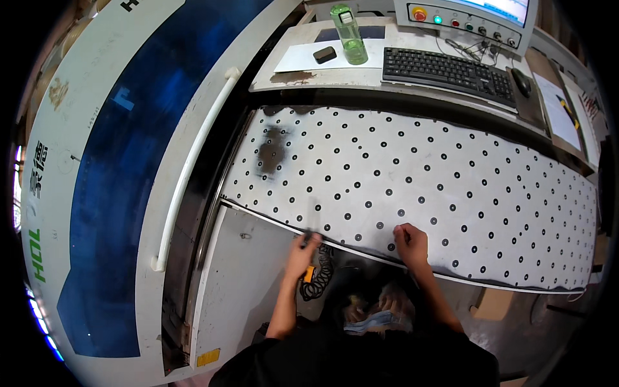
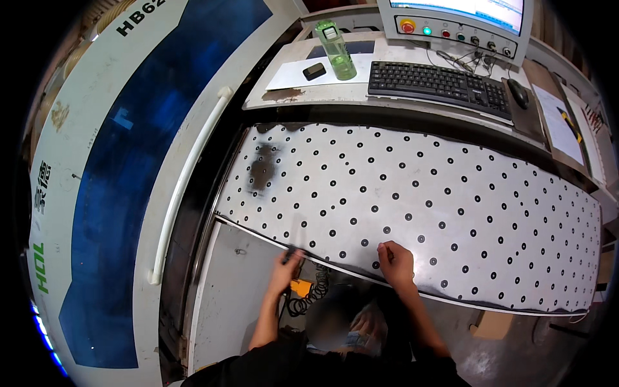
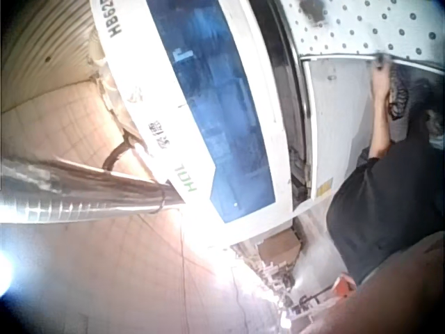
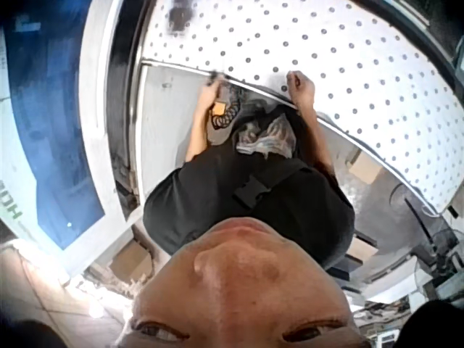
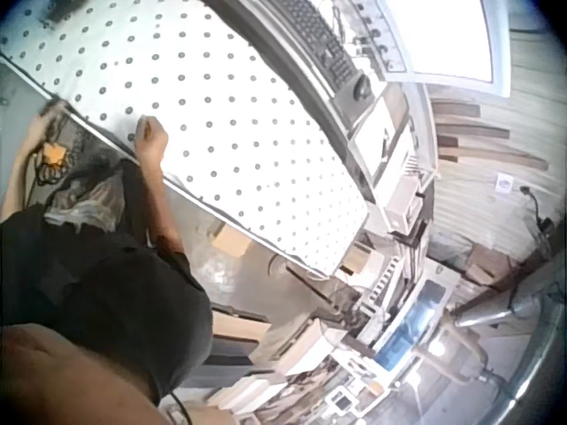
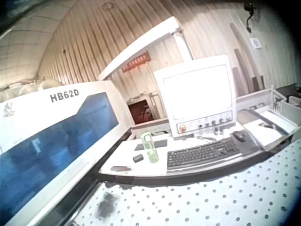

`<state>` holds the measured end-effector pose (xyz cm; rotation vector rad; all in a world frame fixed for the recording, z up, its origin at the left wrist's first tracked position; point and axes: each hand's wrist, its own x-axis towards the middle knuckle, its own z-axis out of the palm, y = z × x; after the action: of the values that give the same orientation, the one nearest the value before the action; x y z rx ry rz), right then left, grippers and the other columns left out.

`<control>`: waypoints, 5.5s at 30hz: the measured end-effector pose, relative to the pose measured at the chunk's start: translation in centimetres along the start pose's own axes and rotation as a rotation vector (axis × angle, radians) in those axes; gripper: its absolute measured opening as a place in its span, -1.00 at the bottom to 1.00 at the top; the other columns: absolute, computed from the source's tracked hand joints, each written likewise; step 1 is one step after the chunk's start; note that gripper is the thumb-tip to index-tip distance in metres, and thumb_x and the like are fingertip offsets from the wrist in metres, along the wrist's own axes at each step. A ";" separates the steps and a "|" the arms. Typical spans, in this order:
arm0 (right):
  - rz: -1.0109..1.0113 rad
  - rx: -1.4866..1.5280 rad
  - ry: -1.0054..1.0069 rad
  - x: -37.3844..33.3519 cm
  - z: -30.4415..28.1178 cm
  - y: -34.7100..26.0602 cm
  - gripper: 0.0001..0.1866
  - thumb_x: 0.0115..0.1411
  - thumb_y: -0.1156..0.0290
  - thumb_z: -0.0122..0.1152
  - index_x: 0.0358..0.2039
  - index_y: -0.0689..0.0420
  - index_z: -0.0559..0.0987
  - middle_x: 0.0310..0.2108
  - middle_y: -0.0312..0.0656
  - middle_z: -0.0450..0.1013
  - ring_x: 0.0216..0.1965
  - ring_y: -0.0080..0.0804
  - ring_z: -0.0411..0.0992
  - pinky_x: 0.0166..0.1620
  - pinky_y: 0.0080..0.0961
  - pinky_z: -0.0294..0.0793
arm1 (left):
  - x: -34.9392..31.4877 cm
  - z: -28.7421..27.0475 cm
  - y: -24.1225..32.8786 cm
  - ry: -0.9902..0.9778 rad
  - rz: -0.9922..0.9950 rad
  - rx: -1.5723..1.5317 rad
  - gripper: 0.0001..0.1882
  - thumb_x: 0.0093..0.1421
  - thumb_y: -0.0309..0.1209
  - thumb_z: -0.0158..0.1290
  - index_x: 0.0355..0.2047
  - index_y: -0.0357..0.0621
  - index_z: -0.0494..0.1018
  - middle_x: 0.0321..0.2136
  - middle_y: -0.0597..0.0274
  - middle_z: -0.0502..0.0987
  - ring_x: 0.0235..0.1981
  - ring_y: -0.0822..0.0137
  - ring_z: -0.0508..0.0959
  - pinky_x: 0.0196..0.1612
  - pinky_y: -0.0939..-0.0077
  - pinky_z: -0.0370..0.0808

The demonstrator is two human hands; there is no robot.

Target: The person processes wooden boards by using a hand tool to trim edges, moving the boards across a white dotted work surface and into a large machinery unit.

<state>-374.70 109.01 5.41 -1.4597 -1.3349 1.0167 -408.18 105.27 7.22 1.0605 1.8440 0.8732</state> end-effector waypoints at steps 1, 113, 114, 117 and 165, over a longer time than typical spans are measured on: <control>0.025 0.026 -0.009 0.2 -0.2 0.0 -0.73 0.35 0.33 0.24 -0.42 0.25 0.60 -0.72 -0.20 0.32 -0.69 -0.46 0.21 -0.55 -0.44 0.22 | 0.5 -1.6 0.2 0.126 -0.100 -0.021 -0.44 0.27 0.09 0.22 -0.10 -0.23 0.59 -0.58 0.34 0.47 -0.64 0.53 0.34 -0.55 0.53 0.32; 0.028 -0.479 0.098 -13.5 -13.3 -1.5 -0.81 0.33 0.26 0.12 -0.24 0.05 0.64 -0.46 -0.06 0.59 -0.35 0.04 0.57 -0.27 -0.08 0.54 | -2.3 3.1 24.7 -1.991 0.402 0.469 -0.45 0.26 0.11 0.21 -0.44 -0.21 0.51 -0.70 0.18 0.37 -0.70 0.14 0.38 -0.56 0.34 0.31; -0.039 -0.495 0.173 -12.1 -13.9 -1.2 -0.81 0.32 0.26 0.13 -0.24 0.04 0.64 -0.46 -0.09 0.60 -0.36 0.01 0.58 -0.28 -0.08 0.53 | -2.7 3.4 25.1 -1.974 0.401 0.475 -0.45 0.26 0.11 0.21 -0.44 -0.21 0.52 -0.70 0.18 0.37 -0.69 0.14 0.38 -0.56 0.34 0.31; -0.140 -0.490 0.234 -8.0 -14.9 0.1 -0.80 0.31 0.24 0.13 -0.22 0.02 0.65 -0.46 -0.12 0.61 -0.38 -0.01 0.59 -0.29 -0.08 0.53 | -3.8 5.2 26.1 -1.934 0.441 0.578 -0.44 0.29 0.11 0.19 -0.44 -0.22 0.52 -0.70 0.17 0.38 -0.70 0.16 0.39 -0.56 0.34 0.31; -0.182 -0.633 0.318 -1.3 -9.8 2.7 -0.96 0.22 0.40 0.25 -0.37 0.04 0.62 -0.71 -0.17 0.44 -0.66 -0.17 0.49 -0.54 -0.28 0.44 | 8.8 23.9 28.6 -0.881 0.405 0.331 -0.32 0.38 0.19 -0.01 -0.62 -0.18 0.41 -0.81 0.29 0.40 -0.77 0.34 0.50 -0.60 0.36 0.43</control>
<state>-364.66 106.86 5.49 -1.8183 -1.5865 0.2202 -380.11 128.74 18.66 1.7170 1.0469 0.2103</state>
